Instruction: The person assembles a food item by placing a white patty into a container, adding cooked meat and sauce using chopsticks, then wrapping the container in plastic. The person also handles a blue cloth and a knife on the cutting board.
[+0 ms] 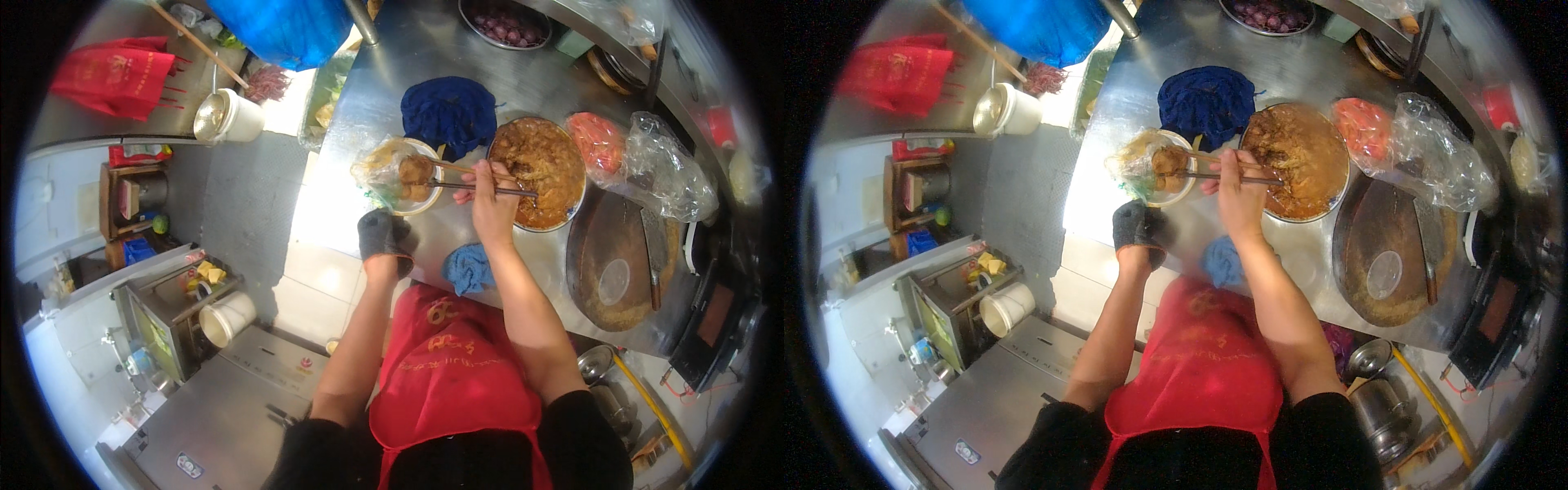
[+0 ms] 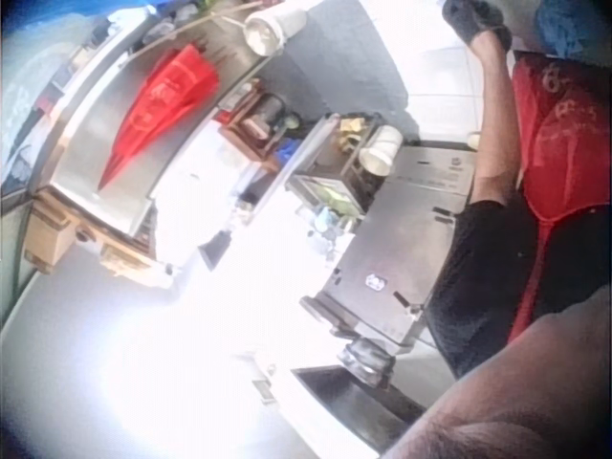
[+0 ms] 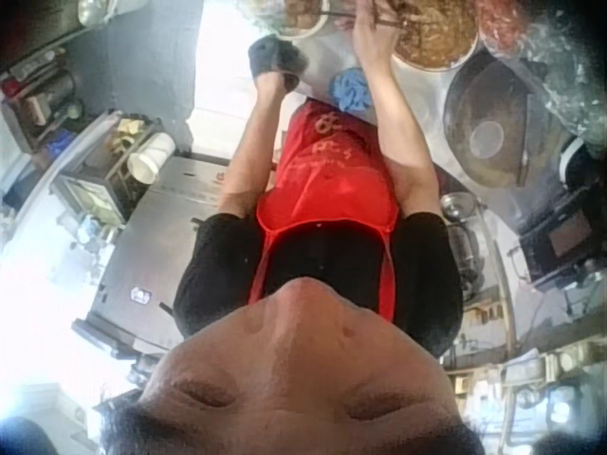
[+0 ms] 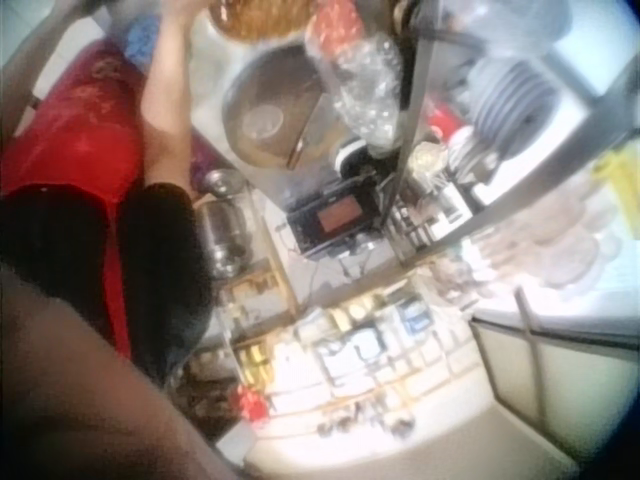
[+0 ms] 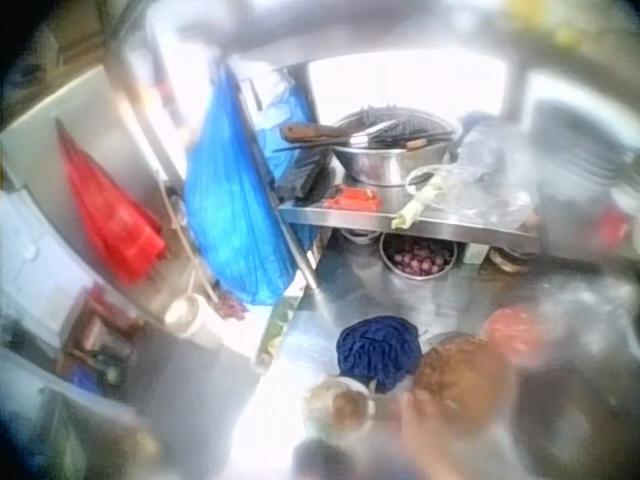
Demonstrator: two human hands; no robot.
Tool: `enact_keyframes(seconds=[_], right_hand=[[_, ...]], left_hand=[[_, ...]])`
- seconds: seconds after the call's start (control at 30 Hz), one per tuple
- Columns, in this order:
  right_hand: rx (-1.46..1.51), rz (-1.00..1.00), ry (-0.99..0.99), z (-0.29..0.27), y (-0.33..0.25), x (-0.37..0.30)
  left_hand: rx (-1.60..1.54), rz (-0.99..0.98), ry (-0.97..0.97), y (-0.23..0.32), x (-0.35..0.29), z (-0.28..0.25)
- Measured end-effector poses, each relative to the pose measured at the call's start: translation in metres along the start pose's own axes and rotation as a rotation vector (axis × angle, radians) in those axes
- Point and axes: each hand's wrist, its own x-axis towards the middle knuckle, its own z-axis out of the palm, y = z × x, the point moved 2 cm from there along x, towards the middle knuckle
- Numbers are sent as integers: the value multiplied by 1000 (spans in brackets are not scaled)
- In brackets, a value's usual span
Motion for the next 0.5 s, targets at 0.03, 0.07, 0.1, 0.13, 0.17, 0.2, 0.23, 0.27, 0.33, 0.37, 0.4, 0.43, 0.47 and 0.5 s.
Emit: enact_keyframes(seconds=[0.03, 0.07, 0.1, 0.13, 0.17, 0.2, 0.23, 0.27, 0.33, 0.37, 0.4, 0.43, 0.47, 0.5], right_hand=[[-11, 52, 8, -1, 1, 0], [-8, 14, 18, -2, 1, -1], [-29, 13, 10, -3, 3, -1], [-67, 32, 57, -5, 4, -1], [-98, 9, 24, -3, 5, 0], [-62, 15, -23, -2, 6, 1], [-31, 13, -24, 0, 8, 3], [18, -2, -60, 2, 9, 4], [57, 26, -3, 0, 11, 5], [87, 48, -17, -1, 11, 5], [66, 47, 3, -2, 12, 5], [49, 57, -3, -4, 12, 4], [27, 81, 33, -6, 13, 3], [56, 77, 3, -5, 14, 1]], left_hand=[[18, 25, -16, 0, 0, 0], [149, 92, -13, 2, 0, 0], [278, 166, -27, 4, -1, 0], [344, 180, 1, 5, -1, 0], [292, 158, -15, 5, -1, 1], [180, 74, 9, 4, -1, 2], [62, -11, 20, 3, -1, 2], [63, -14, 13, 4, -2, 4], [13, -17, -37, 6, -2, 7], [39, -36, -3, 7, -2, 7], [25, -43, 18, 7, -3, 8], [3, -66, 53, 7, -2, 9], [-12, -45, 46, 8, -2, 10], [-35, -42, 53, 8, -2, 11]])
